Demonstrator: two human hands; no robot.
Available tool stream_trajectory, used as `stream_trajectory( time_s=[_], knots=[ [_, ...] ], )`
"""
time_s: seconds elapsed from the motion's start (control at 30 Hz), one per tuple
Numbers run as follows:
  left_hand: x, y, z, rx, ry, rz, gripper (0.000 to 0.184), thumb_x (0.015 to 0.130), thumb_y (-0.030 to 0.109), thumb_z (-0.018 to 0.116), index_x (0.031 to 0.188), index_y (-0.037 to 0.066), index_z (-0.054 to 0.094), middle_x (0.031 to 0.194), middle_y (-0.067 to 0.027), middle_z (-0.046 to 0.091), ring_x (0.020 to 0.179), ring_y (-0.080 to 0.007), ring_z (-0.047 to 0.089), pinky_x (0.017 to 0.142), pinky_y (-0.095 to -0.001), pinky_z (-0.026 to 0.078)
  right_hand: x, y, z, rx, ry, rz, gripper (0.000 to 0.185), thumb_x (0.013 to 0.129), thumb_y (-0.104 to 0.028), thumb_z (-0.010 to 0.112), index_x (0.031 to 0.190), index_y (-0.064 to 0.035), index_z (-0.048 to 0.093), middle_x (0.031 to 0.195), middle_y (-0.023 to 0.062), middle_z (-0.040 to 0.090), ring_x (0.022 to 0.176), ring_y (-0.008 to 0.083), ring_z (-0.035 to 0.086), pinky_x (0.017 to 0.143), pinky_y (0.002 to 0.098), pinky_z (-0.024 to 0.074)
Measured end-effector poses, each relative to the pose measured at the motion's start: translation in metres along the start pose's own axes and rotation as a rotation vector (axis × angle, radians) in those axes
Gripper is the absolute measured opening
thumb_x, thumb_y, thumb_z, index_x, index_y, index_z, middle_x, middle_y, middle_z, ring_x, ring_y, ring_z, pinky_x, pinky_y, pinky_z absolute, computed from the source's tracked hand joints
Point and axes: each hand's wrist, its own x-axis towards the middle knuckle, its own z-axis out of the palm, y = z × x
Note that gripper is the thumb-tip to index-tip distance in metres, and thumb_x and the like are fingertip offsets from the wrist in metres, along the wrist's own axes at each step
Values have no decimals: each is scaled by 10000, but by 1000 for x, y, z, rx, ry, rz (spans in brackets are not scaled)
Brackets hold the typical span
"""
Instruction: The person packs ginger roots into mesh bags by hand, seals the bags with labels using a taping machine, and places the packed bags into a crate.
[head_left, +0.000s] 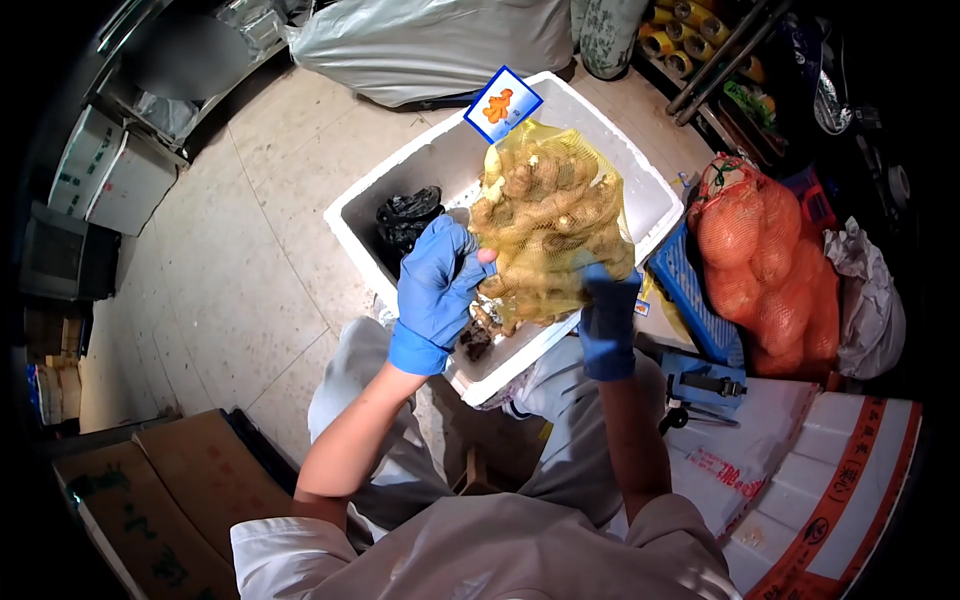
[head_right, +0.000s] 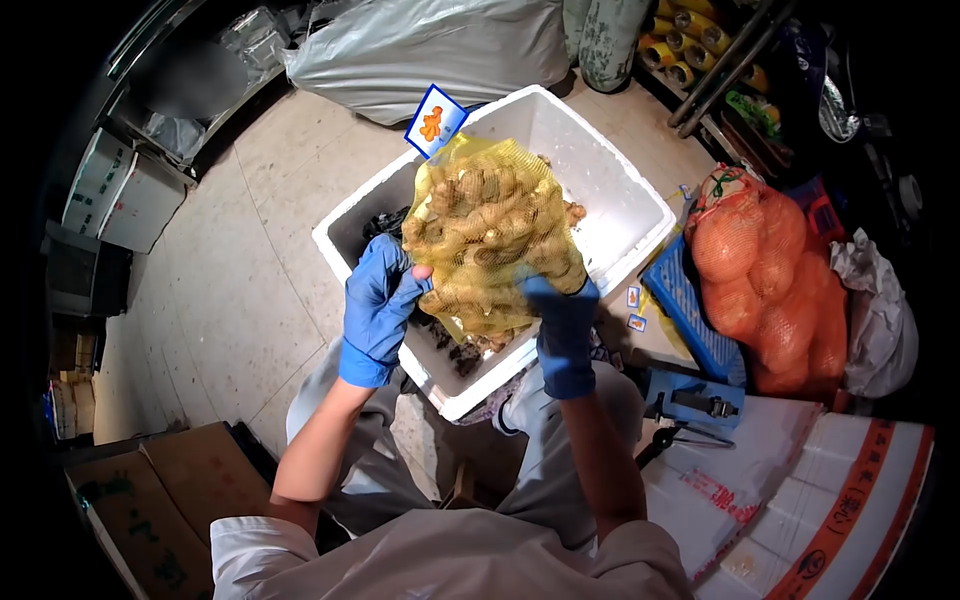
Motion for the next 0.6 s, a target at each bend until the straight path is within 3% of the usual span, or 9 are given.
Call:
stream_trajectory(
  time_s=[0.1,0.17,0.27,0.3,0.37,0.4,0.5,0.57,0.6],
  knots=[
    [2,10,3,86,104,73,212,754,106,574,661,2,415,628,-95,352,571,-196,382,543,-281,334,0,-1,-9,-140,-55,104,297,675,-11,535,970,10,513,868,43,566,755,135,545,651,274,452],
    [3,16,2,90,122,50,205,756,126,589,661,5,453,635,-77,414,577,-162,420,549,-265,351,-1,-13,-4,-1501,-266,-621,330,686,39,473,1011,-4,504,897,112,573,817,220,561,689,312,450],
    [1,11,-1,-191,108,-67,170,768,149,590,720,11,502,674,-43,467,598,-123,441,565,-239,367,-7,-11,-10,-1226,-215,-651,385,689,71,430,1058,-23,488,977,177,538,910,290,527,755,336,425],
    [-1,6,-3,-305,75,-146,200,742,173,631,808,19,522,734,-11,496,629,-92,447,595,-218,378,-6,-12,-11,-1228,-210,-652,385,689,71,430,1058,-23,488,977,177,538,910,290,527,755,336,425],
    [0,1,3,-542,-25,-145,265,687,182,685,824,26,519,737,-2,492,647,-87,454,604,-220,379,-5,-11,-12,-992,-197,-444,417,686,93,428,1082,-27,479,1045,184,501,976,287,489,812,336,397],
    [0,-1,5,-361,-31,-84,322,638,192,725,827,31,518,742,6,485,655,-82,448,620,-214,381,-3,-11,-14,-994,-194,-440,417,686,93,428,1082,-27,479,1045,184,501,976,287,489,812,336,397],
    [-3,4,5,-208,-109,-171,261,649,118,713,811,26,530,742,22,458,664,-55,438,615,-191,363,0,-8,-19,-914,-240,-317,445,687,114,416,1102,-36,472,1075,169,486,998,276,479,843,323,380],
    [-3,5,3,-309,-133,-269,229,651,82,701,794,30,531,717,28,463,648,-52,436,597,-188,360,-1,0,-23,-1097,-210,-546,380,741,48,455,1111,-39,467,1063,128,505,971,249,505,843,319,392],
    [-3,5,2,-411,-155,-368,201,653,45,689,778,34,532,692,35,467,633,-49,434,579,-184,357,1,0,-20,-1097,-209,-545,380,741,48,455,1111,-39,467,1063,128,505,971,249,505,843,319,392]
  ],
)
